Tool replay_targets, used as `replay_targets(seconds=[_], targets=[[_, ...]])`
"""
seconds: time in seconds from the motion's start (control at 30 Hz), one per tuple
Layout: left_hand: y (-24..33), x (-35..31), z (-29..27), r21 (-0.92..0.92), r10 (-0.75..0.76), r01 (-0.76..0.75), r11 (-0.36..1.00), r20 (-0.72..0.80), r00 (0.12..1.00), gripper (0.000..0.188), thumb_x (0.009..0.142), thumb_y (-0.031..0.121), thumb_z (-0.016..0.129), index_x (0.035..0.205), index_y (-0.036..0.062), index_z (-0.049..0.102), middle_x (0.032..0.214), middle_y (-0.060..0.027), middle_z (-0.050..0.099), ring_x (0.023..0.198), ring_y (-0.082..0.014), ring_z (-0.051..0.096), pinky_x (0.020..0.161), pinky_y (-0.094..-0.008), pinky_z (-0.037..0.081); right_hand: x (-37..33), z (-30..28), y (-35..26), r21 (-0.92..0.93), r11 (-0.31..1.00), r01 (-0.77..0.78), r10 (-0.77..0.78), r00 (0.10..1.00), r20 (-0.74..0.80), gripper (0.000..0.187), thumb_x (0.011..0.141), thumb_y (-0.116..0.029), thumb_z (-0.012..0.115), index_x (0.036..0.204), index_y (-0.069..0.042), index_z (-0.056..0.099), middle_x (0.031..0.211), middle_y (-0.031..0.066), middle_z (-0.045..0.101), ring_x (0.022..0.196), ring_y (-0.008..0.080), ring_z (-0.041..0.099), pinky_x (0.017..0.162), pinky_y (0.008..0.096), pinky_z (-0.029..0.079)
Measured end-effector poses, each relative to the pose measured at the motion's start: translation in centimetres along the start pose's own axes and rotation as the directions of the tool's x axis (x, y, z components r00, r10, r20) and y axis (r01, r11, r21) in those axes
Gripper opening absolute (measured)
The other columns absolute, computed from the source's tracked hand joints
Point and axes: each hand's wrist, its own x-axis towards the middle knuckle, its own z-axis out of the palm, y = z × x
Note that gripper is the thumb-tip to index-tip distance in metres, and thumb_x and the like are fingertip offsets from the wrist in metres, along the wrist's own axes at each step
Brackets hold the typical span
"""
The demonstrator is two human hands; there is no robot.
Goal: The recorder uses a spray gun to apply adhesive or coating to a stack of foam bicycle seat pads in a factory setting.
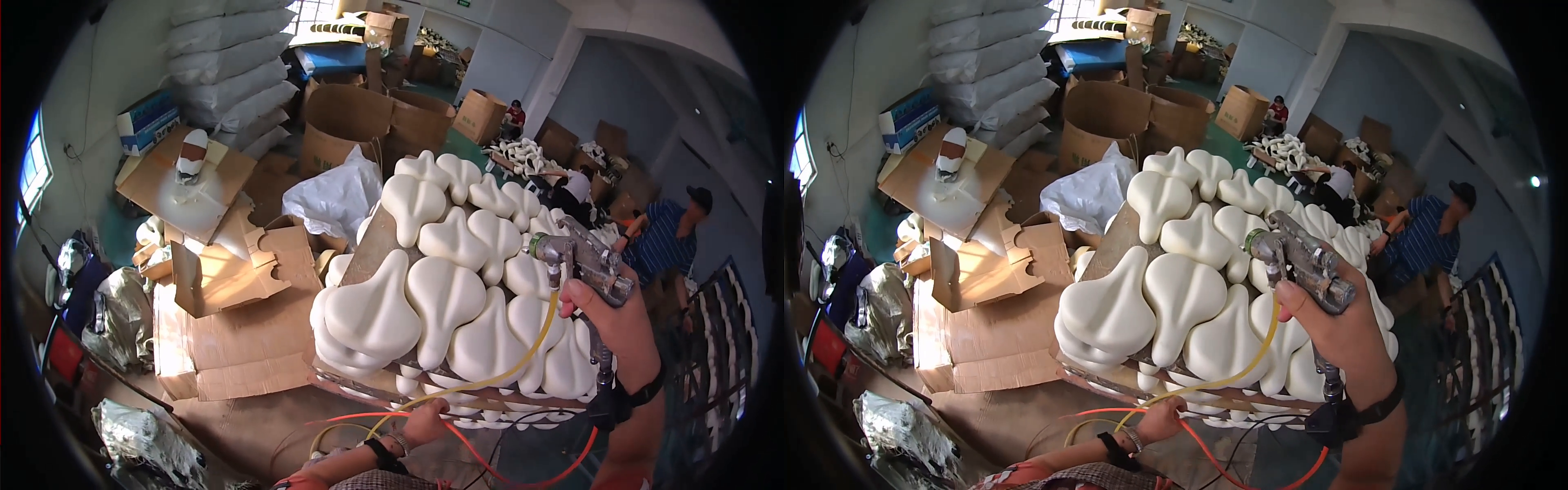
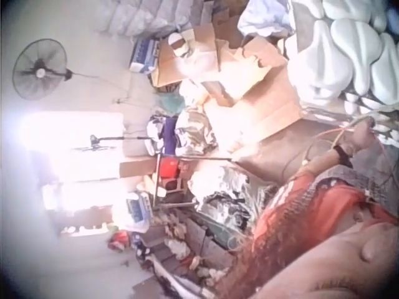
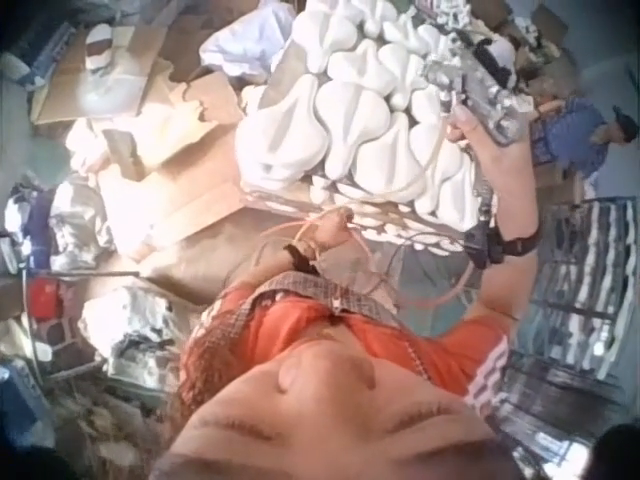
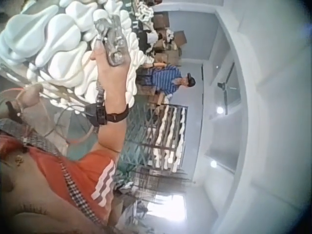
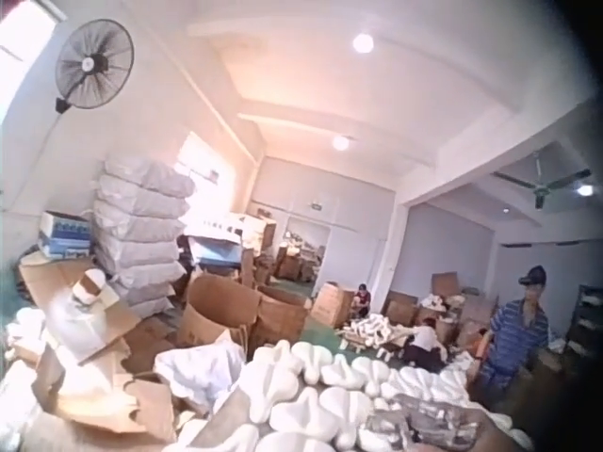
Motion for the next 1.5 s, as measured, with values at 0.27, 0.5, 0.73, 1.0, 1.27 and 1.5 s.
replay_targets(seconds=[0.27,0.5,0.73,1.0,1.27,1.5], targets=[[0.3,-0.1,-1.1,0.166,0.226,-0.177,0.97,-0.352,0.909,0.071,0.066,0.011,0.075,0.129,0.0067,0.043,0.132,-0.0221,0.04,0.119,-0.0405,0.046,0.089,-0.0424,0.048,-1.8,-2.3,1.6,0.087,0.995,-0.056,0.048,0.995,0.087,0.028,0.086,-0.011,0.064,0.11,0.002,0.056,0.083,0.0048,0.065,0.068,0.0107,0.062,0.066,0.0239,0.05],[0.2,-1.1,3.6,0.134,0.292,-0.271,0.953,-0.176,0.94,0.078,0.067,0.0,0.069,0.137,0.0051,0.034,0.136,-0.0214,0.036,0.116,-0.038,0.047,0.092,-0.038,0.045,-2.4,-0.9,0.2,0.033,0.999,0.012,-0.012,1.0,0.007,0.033,0.087,-0.011,0.064,0.115,0.001,0.053,0.082,0.0025,0.062,0.066,0.0086,0.059,0.063,0.0233,0.049],[-3.8,-2.6,8.9,-0.048,0.148,-0.141,0.989,0.445,0.883,0.075,0.074,0.009,0.067,0.14,0.0081,0.032,0.135,-0.018,0.042,0.115,-0.032,0.051,0.091,-0.0383,0.046,-5.4,-0.9,-0.8,0.002,1.0,0.001,-0.001,0.998,-0.062,0.024,0.087,-0.017,0.065,0.101,0.001,0.059,0.075,0.0039,0.065,0.064,0.0094,0.061,0.062,0.0232,0.049],[0.9,-2.0,5.3,-0.011,0.409,-0.415,0.91,-0.152,0.9,0.08,0.073,0.009,0.066,0.142,0.0092,0.025,0.134,-0.0163,0.043,0.093,-0.0285,0.061,0.079,-0.0382,0.051,-8.1,-0.4,-2.9,-0.035,0.999,-0.022,0.017,0.99,-0.143,0.021,0.088,-0.018,0.064,0.096,0.001,0.061,0.073,0.0041,0.064,0.064,0.0091,0.06,0.063,0.0235,0.049],[0.8,-4.6,5.7,-0.016,0.162,-0.166,0.986,-0.149,0.976,0.071,0.067,0.006,0.071,0.128,0.0022,0.036,0.122,-0.0204,0.048,0.101,-0.0346,0.057,0.08,-0.0387,0.05,-13.7,-0.3,-4.3,0.029,0.993,-0.115,0.116,0.993,-0.034,0.029,0.087,-0.011,0.064,0.111,0.003,0.055,0.081,0.0055,0.065,0.069,0.0102,0.062,0.064,0.0234,0.051],[-1.8,-8.0,8.1,-0.051,0.314,-0.315,0.948,0.326,0.892,0.064,0.073,0.019,0.067,0.132,0.0096,0.043,0.118,-0.018,0.057,0.098,-0.0346,0.06,0.081,-0.0426,0.049,-14.8,2.9,-6.2,0.139,0.971,-0.197,0.181,0.976,0.12,0.032,0.087,-0.009,0.063,0.116,0.002,0.053,0.084,0.0043,0.065,0.07,0.0109,0.063,0.065,0.0236,0.052]])
